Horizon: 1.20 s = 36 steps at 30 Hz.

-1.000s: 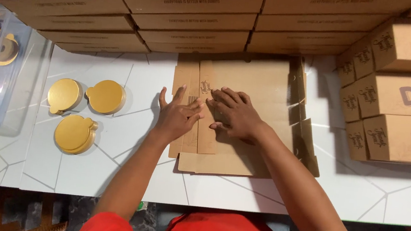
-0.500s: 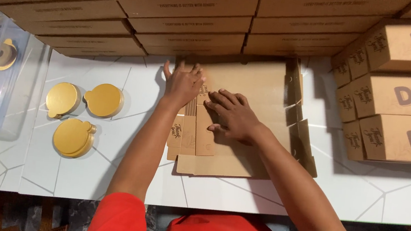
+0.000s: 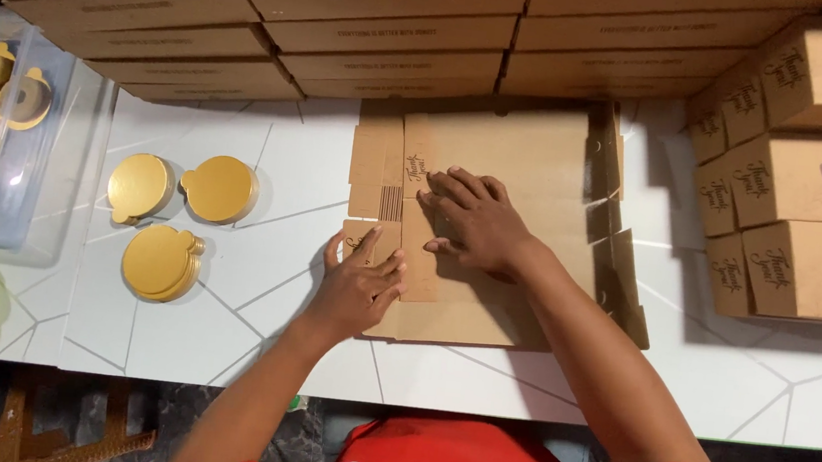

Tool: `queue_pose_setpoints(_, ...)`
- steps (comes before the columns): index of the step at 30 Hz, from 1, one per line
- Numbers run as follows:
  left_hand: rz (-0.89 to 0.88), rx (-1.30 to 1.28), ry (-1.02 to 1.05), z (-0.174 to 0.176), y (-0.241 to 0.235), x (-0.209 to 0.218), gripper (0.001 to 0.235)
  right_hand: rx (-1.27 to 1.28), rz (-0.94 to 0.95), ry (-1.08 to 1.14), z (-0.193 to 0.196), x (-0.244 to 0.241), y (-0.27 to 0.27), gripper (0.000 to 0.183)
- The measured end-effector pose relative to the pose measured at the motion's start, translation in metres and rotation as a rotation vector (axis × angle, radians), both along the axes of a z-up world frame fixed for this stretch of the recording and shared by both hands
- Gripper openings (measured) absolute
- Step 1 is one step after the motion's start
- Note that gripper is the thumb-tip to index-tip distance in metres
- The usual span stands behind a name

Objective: The person assembles flat cardboard donut boxes on a white tiled table. They fold the side flaps, tuck tabs into slots, and press the box into shape. The person repeats this process for multiple boxes, stacking the finished ones to the side.

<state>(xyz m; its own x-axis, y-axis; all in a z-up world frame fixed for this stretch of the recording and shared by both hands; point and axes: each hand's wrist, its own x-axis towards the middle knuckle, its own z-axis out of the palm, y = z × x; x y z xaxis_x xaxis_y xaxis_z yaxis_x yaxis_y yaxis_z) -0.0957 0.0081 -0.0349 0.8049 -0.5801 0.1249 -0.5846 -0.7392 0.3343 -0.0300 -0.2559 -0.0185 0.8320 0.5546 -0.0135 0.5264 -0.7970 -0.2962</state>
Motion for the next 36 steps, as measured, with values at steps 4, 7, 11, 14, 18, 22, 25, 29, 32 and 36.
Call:
queue_pose_setpoints(4, -0.009, 0.005, 0.092, 0.01, 0.001, -0.016, 0.029, -0.012, 0.003, -0.011, 0.001, 0.0, 0.001, 0.072)
queue_pose_setpoints(7, -0.044, 0.011, 0.255, 0.025, 0.007, -0.004, 0.027, -0.011, -0.007, -0.012, 0.001, 0.002, 0.0, 0.069)
queue_pose_setpoints(11, -0.098, 0.063, 0.452, 0.038, 0.026, 0.013, 0.035, -0.013, -0.037, -0.006, 0.019, -0.009, 0.008, 0.06)
queue_pose_setpoints(14, -0.137, 0.021, 0.493, 0.041, 0.031, 0.019, 0.036, -0.054, -0.085, -0.094, 0.02, -0.019, 0.015, 0.052)
queue_pose_setpoints(18, -0.093, -0.09, 0.558, 0.033, 0.028, 0.018, 0.04, -0.107, -0.068, -0.071, 0.032, -0.031, 0.022, 0.049)
queue_pose_setpoints(22, -0.125, -0.024, 0.655, 0.049, 0.03, 0.016, 0.046, -0.121, -0.063, -0.028, 0.028, -0.035, 0.022, 0.072)
queue_pose_setpoints(25, -0.163, 0.024, 0.66, 0.044, 0.038, 0.022, 0.053, -0.11, -0.068, 0.043, 0.027, -0.036, 0.02, 0.067)
queue_pose_setpoints(29, -0.145, -0.013, 0.685, 0.052, 0.037, 0.024, 0.054, -0.075, -0.065, 0.039, 0.018, -0.035, 0.02, 0.066)
queue_pose_setpoints(32, -0.145, -0.063, 0.705, 0.049, 0.043, 0.025, 0.048, -0.044, -0.069, 0.042, 0.015, -0.035, 0.018, 0.07)
queue_pose_setpoints(36, -0.013, -0.185, 0.548, 0.02, 0.034, 0.013, 0.053, -0.067, -0.069, 0.056, 0.015, -0.037, 0.019, 0.072)
